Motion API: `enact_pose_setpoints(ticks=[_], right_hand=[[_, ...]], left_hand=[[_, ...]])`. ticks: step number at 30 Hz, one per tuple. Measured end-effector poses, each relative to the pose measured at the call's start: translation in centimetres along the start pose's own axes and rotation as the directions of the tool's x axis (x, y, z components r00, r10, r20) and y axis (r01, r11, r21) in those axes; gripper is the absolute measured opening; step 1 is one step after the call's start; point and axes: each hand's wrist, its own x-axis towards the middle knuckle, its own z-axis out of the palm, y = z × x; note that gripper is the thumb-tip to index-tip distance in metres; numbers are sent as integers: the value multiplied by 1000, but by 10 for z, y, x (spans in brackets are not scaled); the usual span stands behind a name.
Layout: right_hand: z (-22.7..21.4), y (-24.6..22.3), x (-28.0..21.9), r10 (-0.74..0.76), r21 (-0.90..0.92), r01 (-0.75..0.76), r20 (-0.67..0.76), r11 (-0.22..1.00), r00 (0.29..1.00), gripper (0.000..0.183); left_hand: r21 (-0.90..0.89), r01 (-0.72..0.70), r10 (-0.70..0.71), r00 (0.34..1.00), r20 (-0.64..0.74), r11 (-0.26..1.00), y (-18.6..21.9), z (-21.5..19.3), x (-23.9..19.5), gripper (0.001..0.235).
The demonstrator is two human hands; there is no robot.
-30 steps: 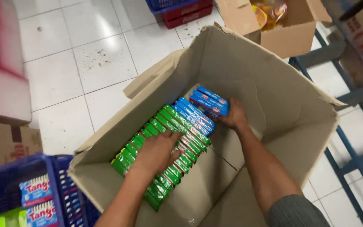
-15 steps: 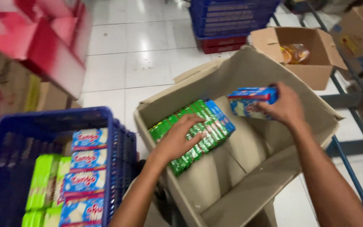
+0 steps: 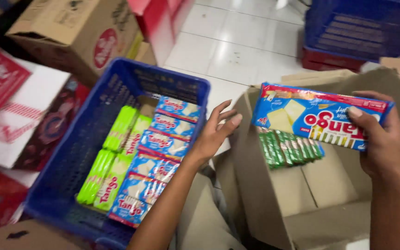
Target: The person sorts snack packages from a cardboard box into a blue plastic crate, placing them in stacks by color and brand.
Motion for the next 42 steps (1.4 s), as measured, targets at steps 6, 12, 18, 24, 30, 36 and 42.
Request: enact_pose_setpoints(ticks=[6, 12, 18, 24, 30, 36, 42], right_hand=[[102, -21, -10, 268, -130, -246, 183, 960, 946, 42], [203, -48, -21, 350, -584, -70, 382, 809, 855, 72], [287, -53, 10, 471, -760, 42, 444, 648, 763, 64], [384, -22, 56, 339, -684, 203, 570, 701, 748, 62], [472, 50, 111, -136, -384, 763, 845, 519, 518, 55], [543, 93, 117, 97, -366, 888, 930, 277, 354, 72], [595, 170, 128, 93, -23, 992, 996, 126, 11, 88]], left_hand=[[-119, 89, -92, 996, -21, 989, 9, -41, -18, 92], [-123, 97, -130, 945, -300, 988, 3, -82, -30, 85], [-232, 93, -186, 887, -423, 968, -26, -143, -7, 70], [-130, 97, -152, 834, -530, 987, -88, -255, 44, 86], [753, 144, 513, 649, -561, 642, -168, -371, 36, 51], [914, 298, 273, 888, -371, 274, -188, -416, 48, 61], [956, 290, 292, 912, -288, 39, -225, -445, 67, 79]])
